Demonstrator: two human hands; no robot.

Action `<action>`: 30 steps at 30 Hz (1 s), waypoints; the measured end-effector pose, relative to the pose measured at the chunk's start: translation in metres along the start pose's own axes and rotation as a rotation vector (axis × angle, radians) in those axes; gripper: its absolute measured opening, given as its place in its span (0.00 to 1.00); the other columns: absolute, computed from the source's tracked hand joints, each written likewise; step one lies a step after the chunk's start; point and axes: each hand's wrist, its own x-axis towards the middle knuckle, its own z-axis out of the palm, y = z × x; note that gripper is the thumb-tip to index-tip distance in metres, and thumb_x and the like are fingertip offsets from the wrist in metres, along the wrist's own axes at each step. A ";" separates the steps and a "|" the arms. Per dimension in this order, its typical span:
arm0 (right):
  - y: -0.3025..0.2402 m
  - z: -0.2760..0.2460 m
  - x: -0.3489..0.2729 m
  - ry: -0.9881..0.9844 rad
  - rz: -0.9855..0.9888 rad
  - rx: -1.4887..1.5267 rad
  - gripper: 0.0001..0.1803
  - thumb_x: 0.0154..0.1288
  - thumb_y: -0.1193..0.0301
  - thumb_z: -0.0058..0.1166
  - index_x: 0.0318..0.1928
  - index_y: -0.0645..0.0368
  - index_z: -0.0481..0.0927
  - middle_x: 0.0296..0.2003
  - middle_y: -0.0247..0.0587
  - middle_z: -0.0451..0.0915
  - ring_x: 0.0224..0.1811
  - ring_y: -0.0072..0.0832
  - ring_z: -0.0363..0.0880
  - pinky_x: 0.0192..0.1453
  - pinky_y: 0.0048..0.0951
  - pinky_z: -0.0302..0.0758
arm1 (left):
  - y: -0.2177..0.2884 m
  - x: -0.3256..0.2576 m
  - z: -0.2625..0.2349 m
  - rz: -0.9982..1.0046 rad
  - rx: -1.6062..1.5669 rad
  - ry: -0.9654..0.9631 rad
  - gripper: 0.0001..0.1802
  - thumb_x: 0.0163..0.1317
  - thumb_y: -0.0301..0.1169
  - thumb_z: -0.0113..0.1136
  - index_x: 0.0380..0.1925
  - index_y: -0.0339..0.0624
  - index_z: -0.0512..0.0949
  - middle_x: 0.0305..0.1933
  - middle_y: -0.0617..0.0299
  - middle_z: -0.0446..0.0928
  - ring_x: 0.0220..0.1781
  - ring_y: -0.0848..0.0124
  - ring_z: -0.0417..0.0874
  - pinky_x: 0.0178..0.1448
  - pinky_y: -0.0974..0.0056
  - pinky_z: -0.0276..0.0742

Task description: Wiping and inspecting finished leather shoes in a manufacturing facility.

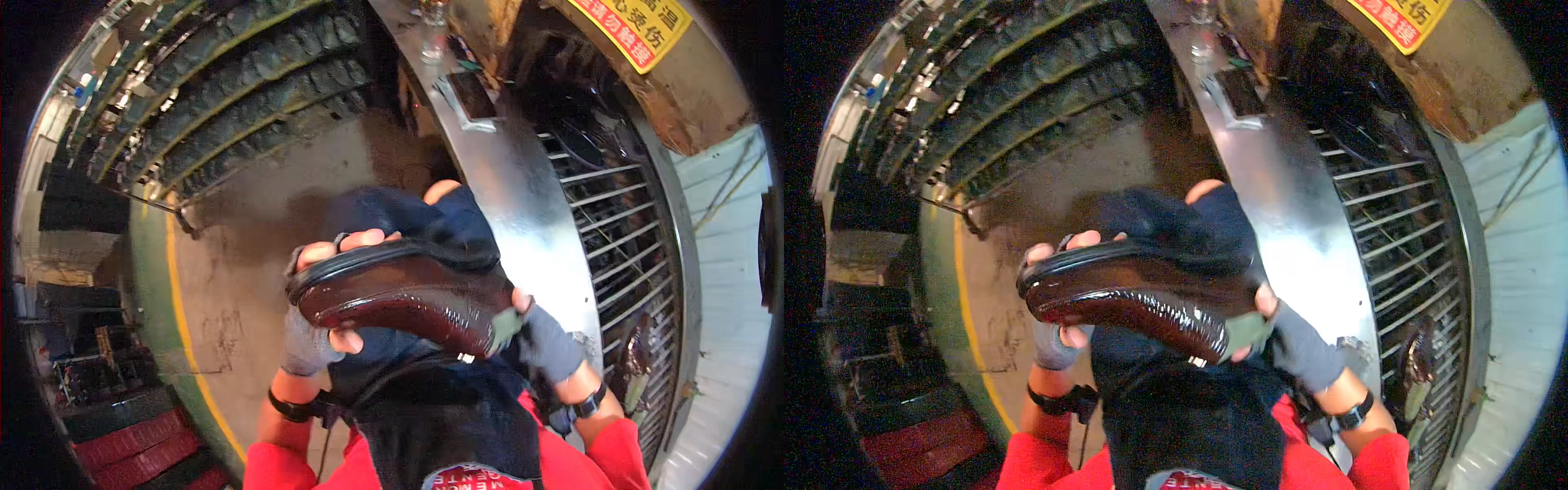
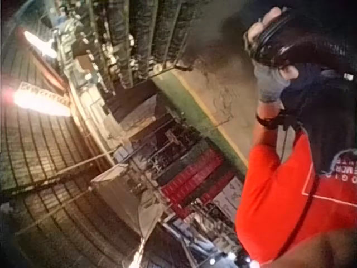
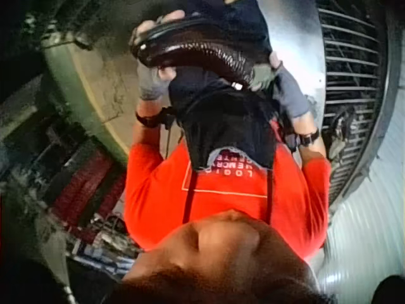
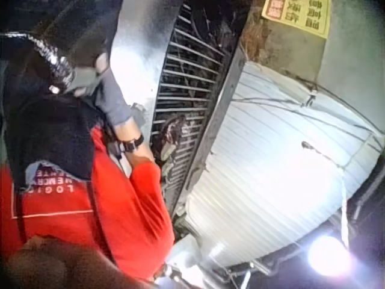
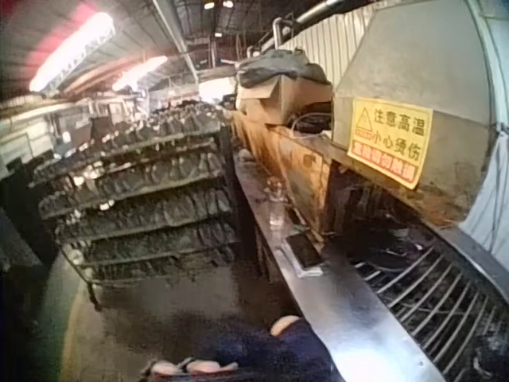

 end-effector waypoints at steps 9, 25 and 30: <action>-0.080 -0.009 0.056 -0.300 -0.244 -0.902 0.49 0.44 0.66 0.86 0.68 0.59 0.75 0.60 0.35 0.79 0.67 0.26 0.76 0.73 0.34 0.72 | -0.083 0.027 0.045 -0.410 -0.011 0.039 0.52 0.70 0.56 0.65 0.83 0.38 0.54 0.77 0.57 0.64 0.78 0.65 0.66 0.81 0.60 0.57; -0.049 0.035 0.039 -0.205 -0.655 -1.257 0.44 0.44 0.46 0.82 0.56 0.59 0.81 0.46 0.50 0.87 0.48 0.49 0.89 0.52 0.41 0.84 | -0.080 -0.007 0.069 -0.255 0.263 0.316 0.55 0.58 0.75 0.60 0.65 0.36 0.68 0.60 0.58 0.72 0.64 0.65 0.74 0.71 0.58 0.68; -0.053 0.047 0.020 -0.316 -0.646 -1.384 0.43 0.46 0.45 0.79 0.56 0.58 0.79 0.44 0.51 0.84 0.43 0.54 0.86 0.46 0.47 0.82 | -0.047 -0.013 0.067 -0.227 0.489 0.039 0.51 0.62 0.70 0.58 0.65 0.33 0.65 0.59 0.50 0.68 0.60 0.58 0.73 0.66 0.54 0.70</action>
